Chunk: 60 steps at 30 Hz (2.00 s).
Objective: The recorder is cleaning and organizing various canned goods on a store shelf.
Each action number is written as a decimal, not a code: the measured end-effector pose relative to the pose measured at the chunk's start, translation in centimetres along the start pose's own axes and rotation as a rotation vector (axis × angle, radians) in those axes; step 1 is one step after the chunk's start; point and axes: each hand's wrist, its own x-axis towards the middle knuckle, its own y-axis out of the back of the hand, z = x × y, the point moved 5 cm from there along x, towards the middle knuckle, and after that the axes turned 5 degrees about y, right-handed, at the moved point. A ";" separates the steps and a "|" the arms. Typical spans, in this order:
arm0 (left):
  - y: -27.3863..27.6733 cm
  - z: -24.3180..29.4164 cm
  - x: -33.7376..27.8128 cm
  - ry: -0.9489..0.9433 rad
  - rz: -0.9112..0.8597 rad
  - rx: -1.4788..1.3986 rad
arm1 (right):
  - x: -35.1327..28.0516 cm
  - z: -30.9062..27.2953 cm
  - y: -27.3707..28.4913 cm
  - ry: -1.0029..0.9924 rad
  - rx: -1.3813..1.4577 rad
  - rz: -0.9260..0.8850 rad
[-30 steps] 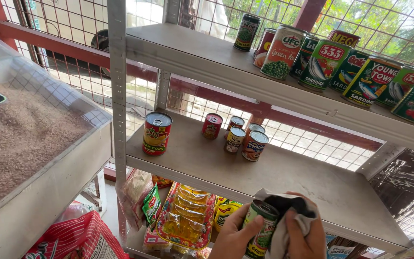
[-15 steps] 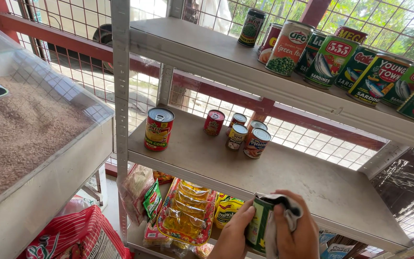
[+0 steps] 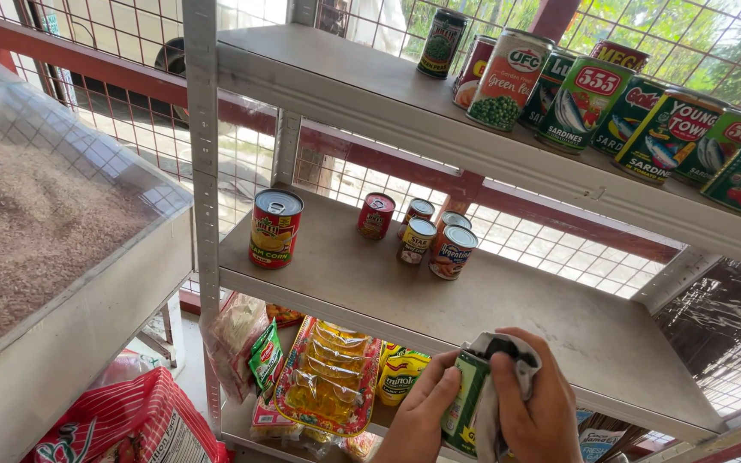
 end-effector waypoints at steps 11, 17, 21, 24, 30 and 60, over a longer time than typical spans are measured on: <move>0.2 -0.7 0.1 -0.107 -0.044 0.053 | -0.2 -0.5 0.1 0.095 -0.090 0.000; 1.2 0.0 0.3 -0.096 0.127 0.004 | -0.9 -1.0 -0.9 0.391 -0.302 0.033; 0.4 0.9 -0.4 -0.115 0.097 0.084 | -1.4 -2.9 -0.8 0.537 -0.268 -0.007; -0.1 0.9 -0.4 -0.061 0.101 0.050 | -0.3 -0.2 -0.1 0.238 -0.016 0.066; 0.7 1.0 0.0 -0.019 0.185 -0.062 | 0.8 3.4 1.4 -0.025 0.490 0.288; 2.7 -1.3 1.6 0.032 0.211 -0.291 | -1.7 -0.8 -0.6 0.203 0.117 0.455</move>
